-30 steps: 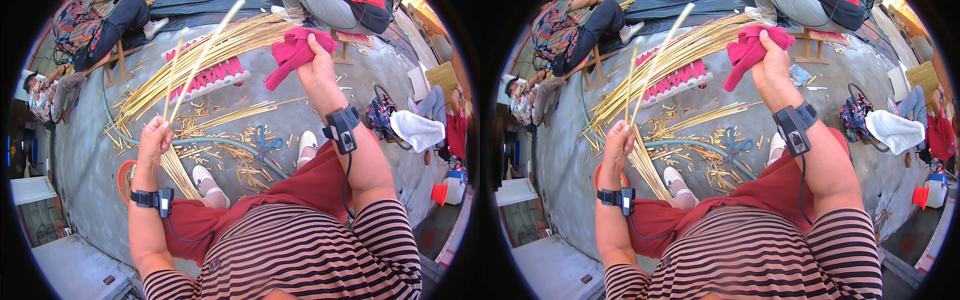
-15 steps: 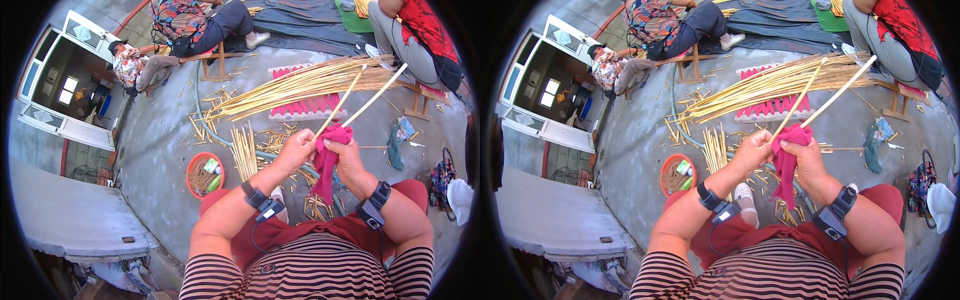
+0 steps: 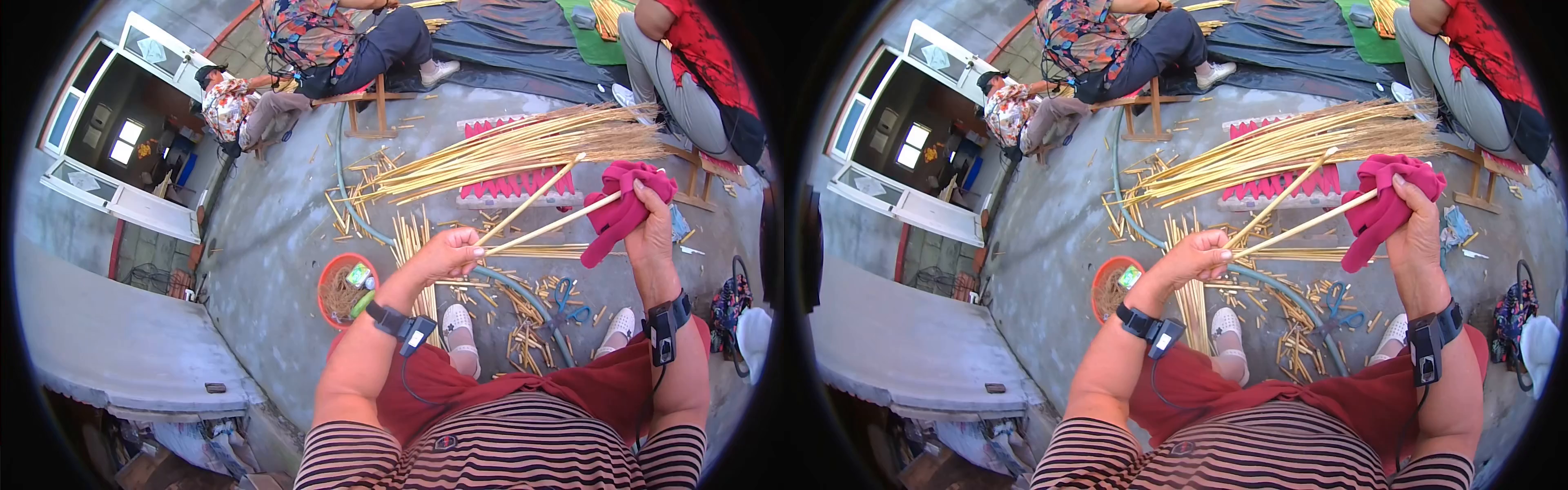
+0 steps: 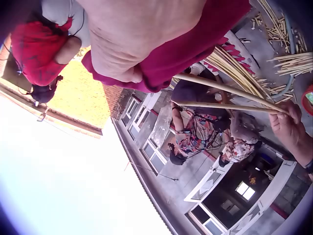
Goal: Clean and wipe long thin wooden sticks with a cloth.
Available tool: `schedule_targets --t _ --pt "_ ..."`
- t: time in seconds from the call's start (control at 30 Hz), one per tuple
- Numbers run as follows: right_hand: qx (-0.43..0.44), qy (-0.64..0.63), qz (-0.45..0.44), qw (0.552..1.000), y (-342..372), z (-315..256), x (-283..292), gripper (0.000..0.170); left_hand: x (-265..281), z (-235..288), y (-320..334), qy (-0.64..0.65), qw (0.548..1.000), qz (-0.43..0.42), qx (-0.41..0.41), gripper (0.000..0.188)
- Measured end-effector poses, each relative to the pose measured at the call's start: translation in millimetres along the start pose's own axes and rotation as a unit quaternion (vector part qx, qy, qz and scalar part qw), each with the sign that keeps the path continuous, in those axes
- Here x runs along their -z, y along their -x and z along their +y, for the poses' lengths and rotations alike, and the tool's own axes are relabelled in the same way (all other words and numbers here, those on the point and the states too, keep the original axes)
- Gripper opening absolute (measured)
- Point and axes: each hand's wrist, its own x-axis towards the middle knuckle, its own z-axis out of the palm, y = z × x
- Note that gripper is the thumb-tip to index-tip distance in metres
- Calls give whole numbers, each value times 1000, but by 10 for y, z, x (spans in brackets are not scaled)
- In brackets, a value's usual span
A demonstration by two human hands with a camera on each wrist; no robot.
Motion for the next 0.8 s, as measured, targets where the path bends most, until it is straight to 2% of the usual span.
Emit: schedule_targets --t 0.1,0.2,0.37,0.4,0.47,0.53,0.57,0.63,0.7,0.77,0.8 --pt "-8 -8 -15 1000 -36 -40 104 30 86 49 115 -8 1000 1 26 19" --pt "-14 -21 -7 1000 -60 -53 180 30 111 65 168 -4 1000 -2 8 17" --pt "41 -69 52 995 -318 -372 310 28 327 112 268 -12 999 40 -18 16" --pt "52 -73 63 994 -361 -450 324 28 343 155 292 25 996 76 -31 17" --pt "61 -73 82 992 -364 -457 322 27 370 156 249 134 986 46 -84 18" --pt "-5 -49 32 998 -211 -240 208 29 306 172 194 216 967 -1 -133 20" --pt "-38 -37 6 999 -87 -104 128 30 183 190 163 225 966 -21 -124 20" --pt "-77 28 -103 991 255 152 -115 34 -119 243 70 239 963 -61 -107 21" --pt "-134 56 -162 976 566 317 -289 38 -467 176 -50 220 963 -133 -84 21" --pt "-131 101 -216 962 719 459 -235 37 -831 72 -128 192 963 -184 38 23" --pt "-128 123 -243 953 743 494 -215 36 -921 44 -139 211 956 -199 36 24"
